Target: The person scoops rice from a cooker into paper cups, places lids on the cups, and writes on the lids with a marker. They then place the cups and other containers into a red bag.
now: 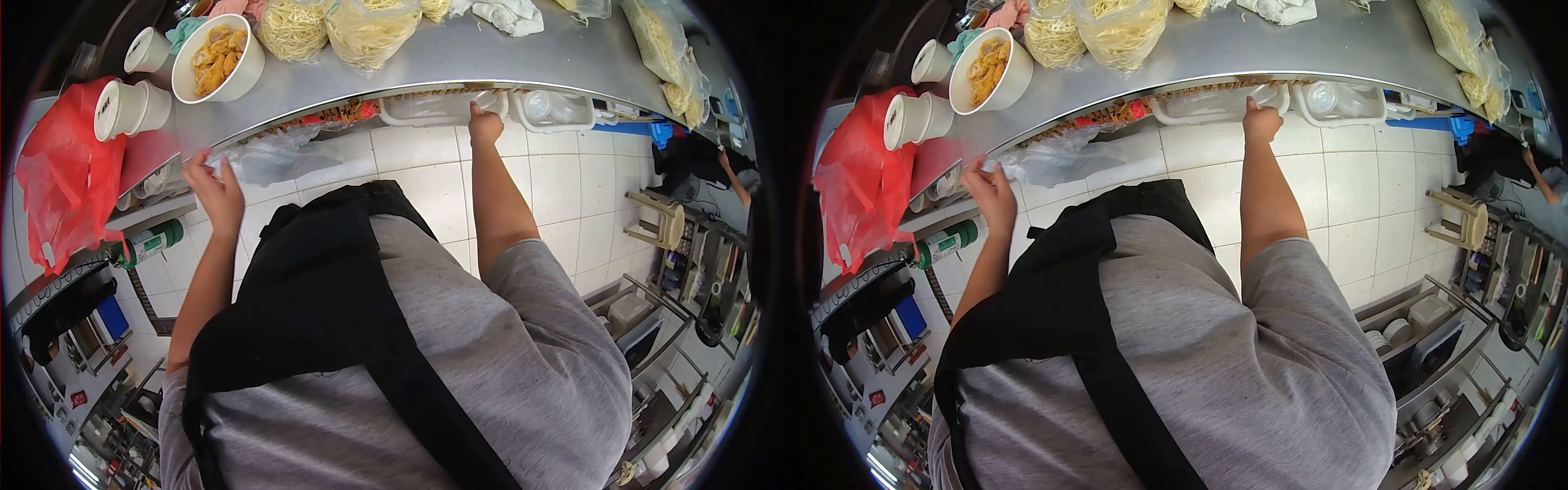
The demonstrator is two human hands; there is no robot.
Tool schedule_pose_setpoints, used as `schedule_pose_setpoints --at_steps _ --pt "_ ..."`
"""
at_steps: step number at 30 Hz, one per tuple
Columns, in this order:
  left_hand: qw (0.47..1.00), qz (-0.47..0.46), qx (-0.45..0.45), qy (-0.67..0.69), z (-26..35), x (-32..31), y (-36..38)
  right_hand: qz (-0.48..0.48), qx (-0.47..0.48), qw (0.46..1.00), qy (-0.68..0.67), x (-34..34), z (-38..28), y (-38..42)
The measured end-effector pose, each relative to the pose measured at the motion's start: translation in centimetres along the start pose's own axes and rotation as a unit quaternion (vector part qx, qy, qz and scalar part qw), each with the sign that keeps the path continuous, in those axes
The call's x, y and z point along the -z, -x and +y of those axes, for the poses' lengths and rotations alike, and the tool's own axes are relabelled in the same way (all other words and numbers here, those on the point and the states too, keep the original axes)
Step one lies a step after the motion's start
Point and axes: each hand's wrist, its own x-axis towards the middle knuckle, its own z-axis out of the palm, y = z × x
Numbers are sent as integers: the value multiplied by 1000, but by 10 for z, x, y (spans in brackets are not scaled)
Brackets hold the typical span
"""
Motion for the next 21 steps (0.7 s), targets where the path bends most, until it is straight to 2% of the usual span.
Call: schedule_pose_setpoints --at_steps 1,2,3,5,6,7,8,9,10,11,13,15,16,17,18,19,21 --pt "999 -45 13 24 7 0 8 -134 -20 990 -24 -6 11 -11" --pt "995 -89 27 47 12 0 13 -78 -31 990 -112 -20 18 -14" --pt "995 -87 29 45 18 1 14 -81 -30 990 -112 -18 19 -18" --pt "990 -115 -12 77 27 3 10 -69 -153 937 -308 -8 18 -24" --pt "990 -109 -11 87 32 4 5 -124 -202 909 -342 8 19 -25" --pt "990 -107 -12 87 34 4 2 -103 -216 887 -394 39 2 -7" --pt "980 -143 28 133 34 5 -1 -84 -227 862 -445 74 -19 17" --pt "966 -175 70 176 34 7 -4 -102 -192 863 -455 81 0 24" --pt "965 -157 70 199 35 6 -6 -165 -141 883 -415 94 12 35" --pt "945 -177 125 243 32 6 -6 -235 -104 894 -368 117 -3 60" --pt "903 -172 208 335 41 17 -12 -355 -39 864 -354 166 -65 117" --pt "891 -159 230 358 50 32 -28 -404 123 831 -362 189 -120 157" --pt "907 -110 214 344 46 36 -37 -410 129 826 -365 190 -149 167" --pt "921 -63 196 330 41 39 -47 -359 290 817 -346 190 -178 176" --pt "907 -12 240 346 38 41 -62 -294 442 786 -318 185 -204 186" --pt "908 -6 237 345 29 41 -78 -256 491 768 -323 172 -229 195" --pt "862 -10 300 408 7 36 -111 -183 559 749 -305 138 -277 207"
